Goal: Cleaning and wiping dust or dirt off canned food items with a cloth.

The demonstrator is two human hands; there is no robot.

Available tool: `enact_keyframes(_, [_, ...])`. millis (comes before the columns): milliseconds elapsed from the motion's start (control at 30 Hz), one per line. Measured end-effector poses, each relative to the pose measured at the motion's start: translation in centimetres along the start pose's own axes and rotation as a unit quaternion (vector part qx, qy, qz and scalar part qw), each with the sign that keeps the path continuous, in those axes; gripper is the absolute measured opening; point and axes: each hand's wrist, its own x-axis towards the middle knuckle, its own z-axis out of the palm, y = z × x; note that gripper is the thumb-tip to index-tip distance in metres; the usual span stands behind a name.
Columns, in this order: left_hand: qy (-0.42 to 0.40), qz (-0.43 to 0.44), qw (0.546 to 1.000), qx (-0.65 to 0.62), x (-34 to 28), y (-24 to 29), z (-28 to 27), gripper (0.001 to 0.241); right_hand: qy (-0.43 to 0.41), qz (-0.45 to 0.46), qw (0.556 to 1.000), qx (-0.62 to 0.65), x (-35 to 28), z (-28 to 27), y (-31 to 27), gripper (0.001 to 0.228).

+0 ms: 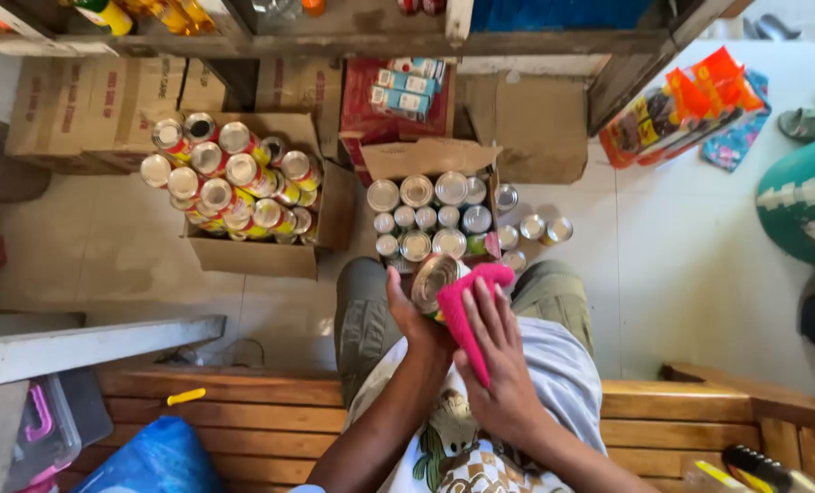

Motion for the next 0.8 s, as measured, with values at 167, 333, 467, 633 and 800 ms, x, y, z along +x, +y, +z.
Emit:
enact_keyframes(167, [0.019, -0.01, 1.0, -0.011, -2.7, -1.2, 0.5, 0.062, 0.032, 0.044, 0.993, 0.102, 3.6, -0.4, 4.0, 0.056])
enact_keyframes(333, [0.004, 0.005, 1.0, 0.019, -3.1, 0.0, 1.9, 0.066, 0.025, 0.093, 0.976, 0.196, 4.5, -1.1, 1.2, 0.054])
enact_keyframes(467, [-0.026, 0.076, 0.996, 0.034, -2.1, 1.1, 1.7, 0.062, -0.033, 0.015, 0.998, 0.046, 1.3, 0.5, 0.9, 0.076])
enact_keyframes(633, [-0.05, 0.06, 0.993, 0.09, -3.7, 0.9, 1.4, 0.065, 0.053, -0.008, 0.998, 0.043, 2.9, 1.8, 3.1, 0.071])
enact_keyframes(800, [-0.047, 0.044, 0.985, 0.162, -4.2, 0.7, 1.4, 0.08, -0.045, 0.272, 0.897, 0.344, 4.9, -1.3, 1.7, 0.068])
